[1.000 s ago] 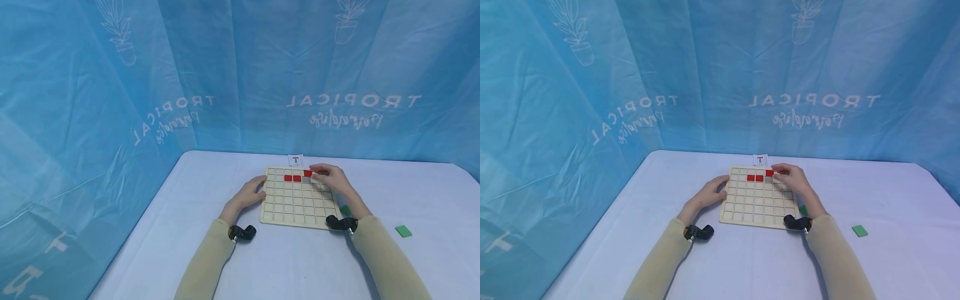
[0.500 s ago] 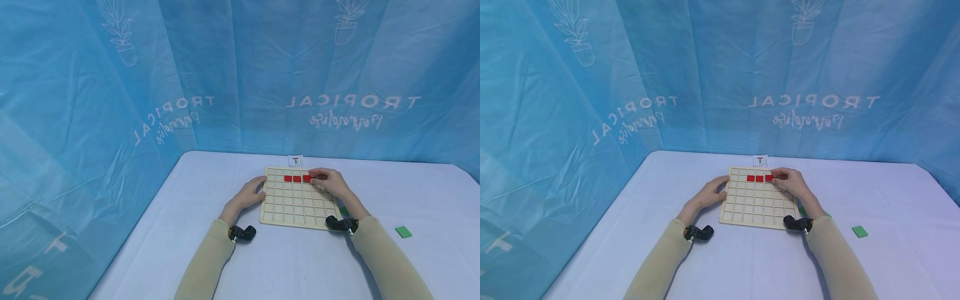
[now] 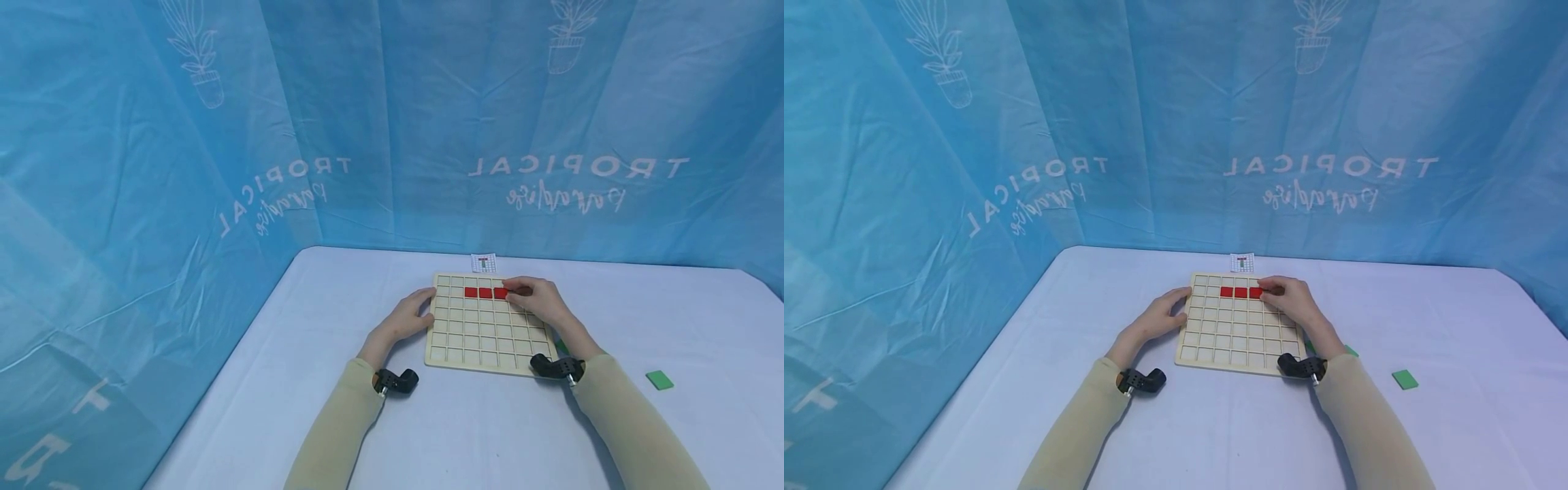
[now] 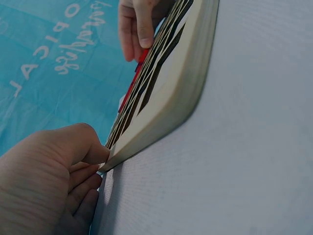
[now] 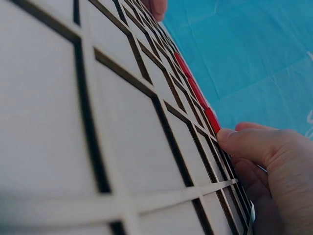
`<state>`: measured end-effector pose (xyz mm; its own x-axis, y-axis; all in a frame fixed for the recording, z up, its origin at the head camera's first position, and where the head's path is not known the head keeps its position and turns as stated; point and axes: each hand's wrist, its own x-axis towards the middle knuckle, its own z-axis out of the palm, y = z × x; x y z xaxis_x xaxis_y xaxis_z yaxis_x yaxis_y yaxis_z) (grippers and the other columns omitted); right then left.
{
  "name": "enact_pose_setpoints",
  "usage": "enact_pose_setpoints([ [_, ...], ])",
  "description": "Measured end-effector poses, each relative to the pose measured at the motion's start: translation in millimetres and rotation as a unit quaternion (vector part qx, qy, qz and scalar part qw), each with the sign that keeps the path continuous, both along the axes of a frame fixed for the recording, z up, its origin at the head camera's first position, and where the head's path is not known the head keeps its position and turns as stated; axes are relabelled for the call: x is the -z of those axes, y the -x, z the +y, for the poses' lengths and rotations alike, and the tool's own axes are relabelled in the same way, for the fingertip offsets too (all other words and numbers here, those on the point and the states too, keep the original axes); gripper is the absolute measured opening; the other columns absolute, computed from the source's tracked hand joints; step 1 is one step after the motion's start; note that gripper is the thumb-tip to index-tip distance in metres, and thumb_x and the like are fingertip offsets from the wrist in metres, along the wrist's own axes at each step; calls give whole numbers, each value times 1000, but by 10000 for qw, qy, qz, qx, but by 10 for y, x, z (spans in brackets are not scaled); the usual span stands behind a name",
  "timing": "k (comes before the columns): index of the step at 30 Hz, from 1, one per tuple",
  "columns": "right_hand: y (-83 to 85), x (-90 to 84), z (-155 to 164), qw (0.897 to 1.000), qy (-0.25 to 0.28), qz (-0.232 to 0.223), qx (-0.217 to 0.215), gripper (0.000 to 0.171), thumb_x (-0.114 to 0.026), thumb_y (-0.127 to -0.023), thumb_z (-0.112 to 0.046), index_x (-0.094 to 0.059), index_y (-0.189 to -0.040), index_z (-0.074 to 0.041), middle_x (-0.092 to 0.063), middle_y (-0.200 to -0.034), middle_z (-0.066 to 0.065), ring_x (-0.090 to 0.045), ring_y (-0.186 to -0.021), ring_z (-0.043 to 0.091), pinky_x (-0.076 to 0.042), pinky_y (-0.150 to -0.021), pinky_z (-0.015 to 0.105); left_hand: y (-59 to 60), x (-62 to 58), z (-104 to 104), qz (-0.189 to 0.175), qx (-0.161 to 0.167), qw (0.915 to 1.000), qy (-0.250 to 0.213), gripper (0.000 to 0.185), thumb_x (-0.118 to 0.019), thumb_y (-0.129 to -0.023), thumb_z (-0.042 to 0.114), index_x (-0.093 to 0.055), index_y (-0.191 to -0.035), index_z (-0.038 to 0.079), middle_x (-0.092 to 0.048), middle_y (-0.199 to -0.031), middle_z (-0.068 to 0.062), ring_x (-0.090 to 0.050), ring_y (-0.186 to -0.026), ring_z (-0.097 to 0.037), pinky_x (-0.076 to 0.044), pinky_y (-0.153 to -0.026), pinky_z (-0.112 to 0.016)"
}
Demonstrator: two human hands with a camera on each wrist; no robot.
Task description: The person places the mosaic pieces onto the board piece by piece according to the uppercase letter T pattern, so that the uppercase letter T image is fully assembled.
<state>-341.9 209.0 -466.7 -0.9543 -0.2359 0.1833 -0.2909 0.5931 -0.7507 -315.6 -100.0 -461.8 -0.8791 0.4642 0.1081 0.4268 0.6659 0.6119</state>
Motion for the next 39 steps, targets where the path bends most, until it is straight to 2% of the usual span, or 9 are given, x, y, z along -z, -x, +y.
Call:
enact_pose_setpoints([
  [8, -22, -16, 1, 10000, -5, 51, -28, 35, -66, -89, -16, -63, -122, -4, -63, -117, 15, -60, -103, 30, -49, -88, 46, 18, 16, 7, -83, -94, 9999, 112, 65, -53, -85, 14, -33, -146, 3, -35, -149, -9, -27, -138, -21, -22, -113, -28],
  [11, -13, -21, 14, 9994, 295, -100, 144, 37, -66, -90, -21, -62, -123, -5, -63, -116, 14, -59, -103, 29, -50, -88, 45, 19, 21, 8, -95, -94, 9999, 78, 65, -54, -85, 14, -33, -146, 3, -35, -149, -9, -27, -138, -21, -22, -113, -29],
  [15, -6, -69, 25, 9935, 1011, -320, 417, 41, -64, -91, -23, -59, -127, -5, -61, -121, 13, -57, -109, 28, -48, -92, 43, 18, 27, 9, -124, -83, 9999, 71, 65, -53, -85, 14, -33, -146, 4, -34, -149, -9, -27, -138, -21, -22, -113, -29],
  [18, -55, -201, 9, 9872, 1485, -421, 394, 45, -63, -91, -24, -55, -131, -4, -57, -127, 15, -53, -114, 26, -44, -98, 42, 22, 26, 5, -130, -65, 9999, 69, 64, -53, -86, 14, -33, -146, 4, -34, -149, -9, -27, -138, -21, -22, -113, -29],
  [23, -203, -507, -32, 9805, 1895, -498, 129, 47, -61, -93, -20, -51, -134, 0, -52, -132, 20, -54, -109, 11, -44, -99, 33, 20, 16, -2, -105, -62, 9999, 57, 63, -53, -86, 14, -34, -145, 4, -34, -149, -9, -27, -138, -21, -22, -113, -30],
  [25, -205, -528, -5, 9806, 1896, -487, 59, 47, -61, -93, -19, -50, -135, 0, -51, -132, 20, -54, -106, 5, -45, -98, 32, 14, 11, -3, -120, -70, 9999, 59, 63, -53, -86, 14, -34, -145, 4, -34, -149, -9, -27, -138, -21, -22, -113, -30],
  [29, -165, -464, 114, 9835, 1753, -430, 108, 49, -63, -91, -26, -52, -135, -7, -55, -131, 13, -55, -107, 7, -46, -96, 34, 10, 7, 0, -153, -79, 9998, 20, 63, -53, -86, 13, -34, -145, 3, -34, -149, -9, -27, -138, -21, -22, -113, -30],
  [33, -221, -451, 280, 9892, 1432, -252, 172, 50, -64, -90, -33, -55, -133, -10, -57, -128, 9, -55, -110, 11, -48, -92, 28, 18, 11, 8, -132, -61, 9999, 50, 63, -53, -86, 13, -33, -146, 3, -34, -149, -9, -27, -138, -21, -22, -113, -30],
  [39, -384, -486, 569, 9926, 1170, -219, 248, 50, -65, -88, -37, -57, -131, -12, -59, -127, 5, -57, -105, 6, -49, -85, 18, 18, 2, 6, -157, -80, 9998, 63, 63, -53, -87, 14, -33, -146, 3, -33, -149, -9, -26, -138, -21, -22, -113, -30],
])
